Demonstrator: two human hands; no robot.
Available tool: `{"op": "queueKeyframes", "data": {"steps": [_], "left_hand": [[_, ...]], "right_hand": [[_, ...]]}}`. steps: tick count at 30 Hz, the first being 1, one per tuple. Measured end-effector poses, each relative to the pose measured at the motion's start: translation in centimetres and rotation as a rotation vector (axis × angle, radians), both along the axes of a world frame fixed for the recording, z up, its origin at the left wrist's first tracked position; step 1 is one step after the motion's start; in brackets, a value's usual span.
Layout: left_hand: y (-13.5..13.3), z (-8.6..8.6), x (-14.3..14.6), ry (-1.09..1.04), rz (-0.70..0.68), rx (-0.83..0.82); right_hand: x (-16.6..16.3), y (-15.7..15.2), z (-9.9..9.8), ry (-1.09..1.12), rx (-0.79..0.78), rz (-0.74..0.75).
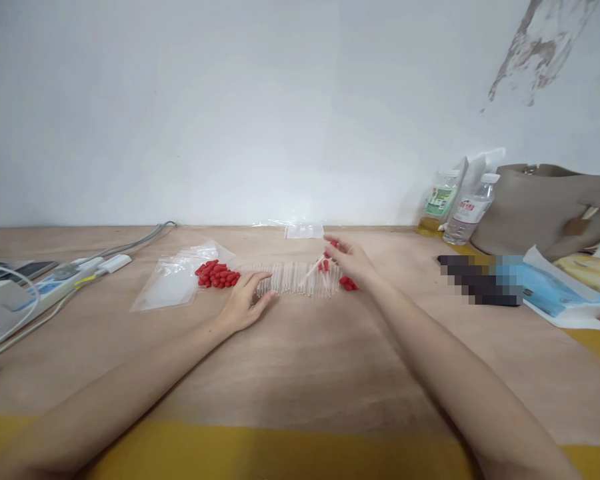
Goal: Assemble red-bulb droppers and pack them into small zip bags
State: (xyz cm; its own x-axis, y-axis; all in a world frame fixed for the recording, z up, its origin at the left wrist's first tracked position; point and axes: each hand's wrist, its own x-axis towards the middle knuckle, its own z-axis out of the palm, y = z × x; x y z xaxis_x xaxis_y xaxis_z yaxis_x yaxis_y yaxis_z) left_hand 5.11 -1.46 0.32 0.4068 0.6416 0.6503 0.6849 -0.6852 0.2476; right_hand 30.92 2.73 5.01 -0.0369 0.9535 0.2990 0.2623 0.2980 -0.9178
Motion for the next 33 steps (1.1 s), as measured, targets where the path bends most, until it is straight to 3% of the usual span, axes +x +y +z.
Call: {"op": "queueKeyframes", "data": {"steps": [4, 8, 13, 17, 21, 24, 27, 33], "left_hand": [[0.3, -0.1, 0.1, 0.062, 0.099, 0.005], [0.2, -0.2, 0.2, 0.105, 0.148, -0.013], [0.2, -0.2, 0.2, 0.119, 0.147, -0.034], [0.1, -0.2, 0.2, 0.123, 0.154, -0.058], [0.0, -0.2, 0.3, 0.122, 0.163, -0.064], [0.4, -0.1, 0.3, 0.125, 0.193, -0.056], [1.4, 0.4, 0.4, 0.150, 0.256, -0.053], [4.0, 2.0, 1.9, 0.221, 0.409, -0.160]], "right_hand": [[1.4, 2.9, 0.9, -0.461, -0.019, -0.236], [1.2, 4.7, 0.2, -0.839, -0.110, -0.222], [0.2, 5.3, -1.2, -0.948, -0.153, -0.178], [0.3, 4.9, -1.2, -0.998, -0.145, -0.188], [1.6, 3.4, 0.0, -1.092, -0.056, -0.178], [3.1, 1.8, 0.5, -1.174, 0.026, -0.029], [4.2, 0.5, 0.0, -1.203, 0.108, 0.073], [4.6, 0.2, -1.6, -1.147, 0.191, 0.071]]}}
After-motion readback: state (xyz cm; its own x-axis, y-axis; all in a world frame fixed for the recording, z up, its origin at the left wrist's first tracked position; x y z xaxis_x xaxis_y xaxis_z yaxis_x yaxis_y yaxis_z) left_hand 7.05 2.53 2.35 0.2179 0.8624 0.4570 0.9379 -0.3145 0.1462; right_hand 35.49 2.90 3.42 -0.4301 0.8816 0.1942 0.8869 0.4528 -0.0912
